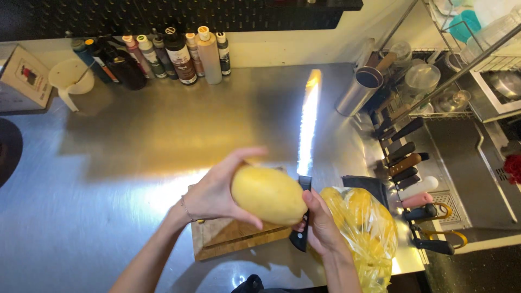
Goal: Slice mangoes on a cutting board using a serrated knife.
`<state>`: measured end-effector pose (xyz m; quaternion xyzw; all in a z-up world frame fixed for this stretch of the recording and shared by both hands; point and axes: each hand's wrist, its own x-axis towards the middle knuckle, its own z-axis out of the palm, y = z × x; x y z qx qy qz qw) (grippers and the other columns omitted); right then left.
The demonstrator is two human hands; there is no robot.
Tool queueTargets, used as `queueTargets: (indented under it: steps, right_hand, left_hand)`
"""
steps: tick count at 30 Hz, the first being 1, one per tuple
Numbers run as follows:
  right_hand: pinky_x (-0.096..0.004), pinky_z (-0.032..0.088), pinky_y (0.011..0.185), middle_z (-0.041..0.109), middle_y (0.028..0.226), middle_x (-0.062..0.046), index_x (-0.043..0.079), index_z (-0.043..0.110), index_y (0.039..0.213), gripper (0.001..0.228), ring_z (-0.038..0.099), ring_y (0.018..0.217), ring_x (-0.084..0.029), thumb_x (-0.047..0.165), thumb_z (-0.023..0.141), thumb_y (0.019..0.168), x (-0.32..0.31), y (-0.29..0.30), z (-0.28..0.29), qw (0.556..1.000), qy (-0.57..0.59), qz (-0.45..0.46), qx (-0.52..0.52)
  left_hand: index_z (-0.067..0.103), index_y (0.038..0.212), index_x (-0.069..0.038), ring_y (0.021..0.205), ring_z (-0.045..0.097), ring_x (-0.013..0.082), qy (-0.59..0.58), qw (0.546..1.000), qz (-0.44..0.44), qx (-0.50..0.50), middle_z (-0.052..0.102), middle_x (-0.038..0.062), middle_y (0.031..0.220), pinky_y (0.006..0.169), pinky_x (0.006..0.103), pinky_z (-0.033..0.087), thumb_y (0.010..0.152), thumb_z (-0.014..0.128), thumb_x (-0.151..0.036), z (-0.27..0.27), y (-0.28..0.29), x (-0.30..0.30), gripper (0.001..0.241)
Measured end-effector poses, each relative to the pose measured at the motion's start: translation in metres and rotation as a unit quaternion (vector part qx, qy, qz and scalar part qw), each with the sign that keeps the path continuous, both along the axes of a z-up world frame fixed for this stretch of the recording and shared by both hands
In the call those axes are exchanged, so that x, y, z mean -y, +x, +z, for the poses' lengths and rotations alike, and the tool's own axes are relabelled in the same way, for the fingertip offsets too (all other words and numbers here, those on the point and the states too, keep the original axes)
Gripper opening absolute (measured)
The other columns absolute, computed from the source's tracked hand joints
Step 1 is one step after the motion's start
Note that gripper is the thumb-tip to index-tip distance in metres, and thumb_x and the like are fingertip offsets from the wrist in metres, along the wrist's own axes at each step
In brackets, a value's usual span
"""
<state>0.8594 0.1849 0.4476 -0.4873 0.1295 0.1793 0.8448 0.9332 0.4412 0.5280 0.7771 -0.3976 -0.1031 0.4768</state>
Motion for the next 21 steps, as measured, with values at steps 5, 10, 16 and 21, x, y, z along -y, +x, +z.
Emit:
queueTargets:
  steps: [5,10,16,21]
  right_hand:
    - [-0.025,0.042,0.047,0.056,0.076,0.000,0.010,0.054,0.115,0.052,0.051,0.055,-0.010,0.037,0.082,0.080,-0.033,-0.004,0.001,0.993,-0.036,-0.086,0.068]
    - [-0.031,0.051,0.068,0.066,0.092,-0.005,0.005,0.053,0.113,0.063,0.061,0.076,-0.019,0.029,0.093,0.071,-0.050,-0.013,0.028,0.884,-0.428,-0.082,0.171]
    - [-0.032,0.052,0.090,0.066,0.109,-0.008,0.000,0.052,0.118,0.071,0.063,0.101,-0.018,0.030,0.094,0.069,-0.029,0.020,-0.074,0.883,-0.403,-0.012,0.241]
    - [-0.027,0.044,0.067,0.060,0.094,-0.003,0.003,0.053,0.124,0.065,0.054,0.077,-0.012,0.028,0.091,0.076,-0.031,0.030,-0.109,0.954,-0.239,0.032,0.179]
  left_hand:
    - [0.038,0.157,-0.012,0.105,0.068,0.0243,-0.455,0.790,0.219,-0.347,0.055,0.010,0.150,0.082,0.0386,0.056,0.085,0.070,-0.058,-0.095,-0.034,0.057,0.092]
    - [0.053,0.141,-0.005,0.109,0.071,0.0242,-0.494,0.649,0.229,-0.531,0.066,0.017,0.128,0.094,0.0419,0.060,0.100,0.038,-0.067,-0.108,-0.031,0.060,0.076]
    - [0.059,0.132,-0.008,0.098,0.072,0.0244,-0.316,0.690,0.154,-0.633,0.068,0.015,0.117,0.081,0.0432,0.063,0.094,0.022,-0.072,-0.160,-0.027,0.038,0.083]
    - [0.051,0.140,-0.006,0.090,0.074,0.0398,-0.090,0.745,0.274,-0.601,0.063,0.025,0.117,0.080,0.0428,0.065,0.094,0.012,-0.075,-0.162,-0.025,0.033,0.091]
